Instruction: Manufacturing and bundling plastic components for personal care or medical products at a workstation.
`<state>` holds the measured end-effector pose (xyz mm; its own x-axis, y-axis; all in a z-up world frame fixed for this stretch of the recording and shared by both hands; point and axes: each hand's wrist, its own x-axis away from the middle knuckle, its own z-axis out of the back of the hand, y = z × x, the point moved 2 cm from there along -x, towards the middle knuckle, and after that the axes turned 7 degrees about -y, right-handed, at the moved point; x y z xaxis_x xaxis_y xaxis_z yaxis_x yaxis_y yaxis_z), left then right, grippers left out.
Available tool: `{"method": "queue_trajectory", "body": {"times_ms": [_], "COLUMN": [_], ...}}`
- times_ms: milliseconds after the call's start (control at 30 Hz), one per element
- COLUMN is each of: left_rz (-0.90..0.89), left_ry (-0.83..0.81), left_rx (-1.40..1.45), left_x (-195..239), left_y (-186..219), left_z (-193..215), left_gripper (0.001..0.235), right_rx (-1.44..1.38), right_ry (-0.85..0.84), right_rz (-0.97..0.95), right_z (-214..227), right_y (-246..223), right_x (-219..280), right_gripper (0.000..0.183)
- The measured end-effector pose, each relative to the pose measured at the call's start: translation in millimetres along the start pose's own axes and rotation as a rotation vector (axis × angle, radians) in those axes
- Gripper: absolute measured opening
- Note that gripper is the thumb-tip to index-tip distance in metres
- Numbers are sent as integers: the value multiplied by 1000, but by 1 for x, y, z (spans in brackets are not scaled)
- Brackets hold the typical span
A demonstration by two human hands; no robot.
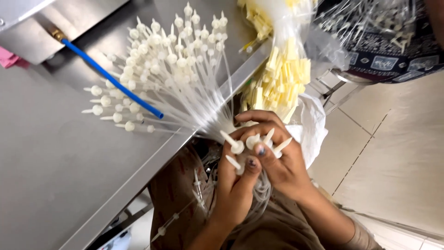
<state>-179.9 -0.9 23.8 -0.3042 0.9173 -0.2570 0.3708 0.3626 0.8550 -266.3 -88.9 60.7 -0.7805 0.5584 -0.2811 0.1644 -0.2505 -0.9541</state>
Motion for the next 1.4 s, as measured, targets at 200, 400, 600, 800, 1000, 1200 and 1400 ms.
{"method": "queue_trajectory", "body": {"times_ms": [200, 400, 600, 800, 1000, 1200, 1400], "left_rz": [-45, -43, -44, 15, 144, 54, 165], "left_ry": [271, 149, 8, -7, -159, -212, -41], "left_rx": [507, 346, -112, -118, -352, -99, -519], "left_x": [3, -4, -5, -8, 8, -2, 21], "left_y": [-19, 13, 39, 46, 52, 19, -64], "left_z": [-7, -7, 5, 14, 25, 11, -13], "left_gripper": [58, 62, 77, 95, 104, 124, 32], "right_rx": [186, 158, 49, -90, -265, -865, -625], "right_ry": [93, 90, 6, -266, -607, -89, 140], "right_rz": [110, 40, -220, -298, -309, -66, 59], "right_z": [-22, -14, 3, 0, -1, 10, 43], "right_y": [-4, 2, 22, 2, 18, 24, -7], "right_x": [6, 11, 28, 11, 16, 4, -25], "right_gripper": [33, 26, 32, 42, 64, 50, 62]}}
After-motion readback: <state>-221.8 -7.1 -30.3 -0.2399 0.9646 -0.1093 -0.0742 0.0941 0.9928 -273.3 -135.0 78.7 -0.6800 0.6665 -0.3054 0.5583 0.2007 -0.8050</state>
